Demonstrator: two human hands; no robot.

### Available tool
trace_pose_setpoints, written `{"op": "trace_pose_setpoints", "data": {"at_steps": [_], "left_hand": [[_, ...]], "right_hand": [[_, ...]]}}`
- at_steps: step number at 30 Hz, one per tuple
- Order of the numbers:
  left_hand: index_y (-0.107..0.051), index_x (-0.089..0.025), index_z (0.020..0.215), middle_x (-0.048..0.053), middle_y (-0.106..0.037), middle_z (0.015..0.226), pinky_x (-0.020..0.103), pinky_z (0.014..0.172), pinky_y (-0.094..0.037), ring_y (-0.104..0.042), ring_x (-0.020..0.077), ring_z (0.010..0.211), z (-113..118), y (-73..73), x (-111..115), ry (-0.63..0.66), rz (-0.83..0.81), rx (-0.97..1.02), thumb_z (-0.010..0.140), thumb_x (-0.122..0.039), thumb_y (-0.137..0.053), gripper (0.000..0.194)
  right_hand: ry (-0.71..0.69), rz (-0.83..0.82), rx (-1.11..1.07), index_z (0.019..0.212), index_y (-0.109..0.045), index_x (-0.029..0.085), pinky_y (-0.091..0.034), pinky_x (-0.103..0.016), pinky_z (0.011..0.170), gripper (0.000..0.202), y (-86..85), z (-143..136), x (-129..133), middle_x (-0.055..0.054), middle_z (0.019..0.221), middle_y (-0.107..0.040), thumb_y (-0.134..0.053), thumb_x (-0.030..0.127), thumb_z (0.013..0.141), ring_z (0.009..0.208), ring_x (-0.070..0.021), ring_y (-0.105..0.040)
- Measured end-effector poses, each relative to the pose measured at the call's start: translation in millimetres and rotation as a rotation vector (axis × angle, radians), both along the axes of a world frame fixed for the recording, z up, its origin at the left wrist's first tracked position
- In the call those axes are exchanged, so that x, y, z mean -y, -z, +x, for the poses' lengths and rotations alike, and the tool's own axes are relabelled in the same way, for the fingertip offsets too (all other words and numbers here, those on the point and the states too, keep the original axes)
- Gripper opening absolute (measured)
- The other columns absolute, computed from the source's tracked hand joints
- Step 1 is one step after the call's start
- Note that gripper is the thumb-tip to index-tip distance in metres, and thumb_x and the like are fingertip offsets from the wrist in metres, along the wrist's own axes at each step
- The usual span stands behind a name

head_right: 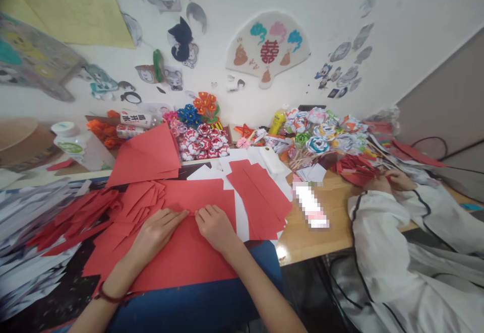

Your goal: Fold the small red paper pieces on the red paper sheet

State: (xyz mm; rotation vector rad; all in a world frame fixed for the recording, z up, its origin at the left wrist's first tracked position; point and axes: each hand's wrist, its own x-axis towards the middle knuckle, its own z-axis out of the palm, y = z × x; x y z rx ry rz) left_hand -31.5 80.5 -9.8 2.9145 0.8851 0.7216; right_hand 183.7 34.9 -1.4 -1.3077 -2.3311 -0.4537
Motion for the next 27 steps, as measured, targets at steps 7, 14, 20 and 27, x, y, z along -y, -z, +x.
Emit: {"op": "trace_pose_setpoints", "data": {"at_steps": [7, 14, 20, 27], "left_hand": [[-0.058, -0.014, 0.125, 0.009, -0.068, 0.096, 0.034, 0.081, -0.048, -0.058, 0.0181, 0.084, 1.5, -1.2, 1.0, -0.007, 0.037, -0.006, 0.096, -0.011, -0.042, 0.034], [-0.059, -0.014, 0.123, 0.007, -0.067, 0.088, 0.032, 0.074, -0.045, -0.057, 0.0169, 0.078, 1.6, -2.8, 1.4, -0.006, 0.084, -0.03, 0.095, -0.01, -0.044, 0.032], [-0.06, -0.013, 0.121, 0.005, -0.066, 0.082, 0.031, 0.07, -0.044, -0.055, 0.0159, 0.073, 3.0, -6.1, 3.1, 0.0, 0.15, -0.048, 0.095, -0.008, -0.043, 0.031], [-0.06, -0.014, 0.12, 0.006, -0.067, 0.082, 0.03, 0.07, -0.046, -0.057, 0.0155, 0.074, 4.9, -8.1, 4.6, 0.007, 0.193, -0.041, 0.092, -0.005, -0.041, 0.035]], "right_hand": [[-0.017, 0.054, -0.017, 0.097, -0.068, 0.011, -0.036, -0.033, 0.063, 0.025, 0.7, 0.1, -0.1, -0.005, 0.072, -0.059, -0.043, 0.007, 0.096, 0.071, -0.0182, -0.049], [0.003, 0.037, -0.045, 0.098, -0.068, 0.011, -0.035, -0.032, 0.064, 0.025, 0.4, -0.5, 0.1, -0.004, 0.072, -0.059, -0.044, 0.006, 0.095, 0.072, -0.0177, -0.049], [0.02, 0.053, -0.04, 0.098, -0.069, 0.011, -0.034, -0.031, 0.063, 0.021, -2.1, 0.3, 1.0, -0.004, 0.072, -0.058, -0.048, 0.008, 0.095, 0.073, -0.0176, -0.049], [0.018, 0.087, -0.047, 0.097, -0.069, 0.011, -0.036, -0.031, 0.065, 0.019, -3.0, 1.8, 0.3, -0.004, 0.072, -0.059, -0.05, 0.008, 0.094, 0.074, -0.0175, -0.05]]}}
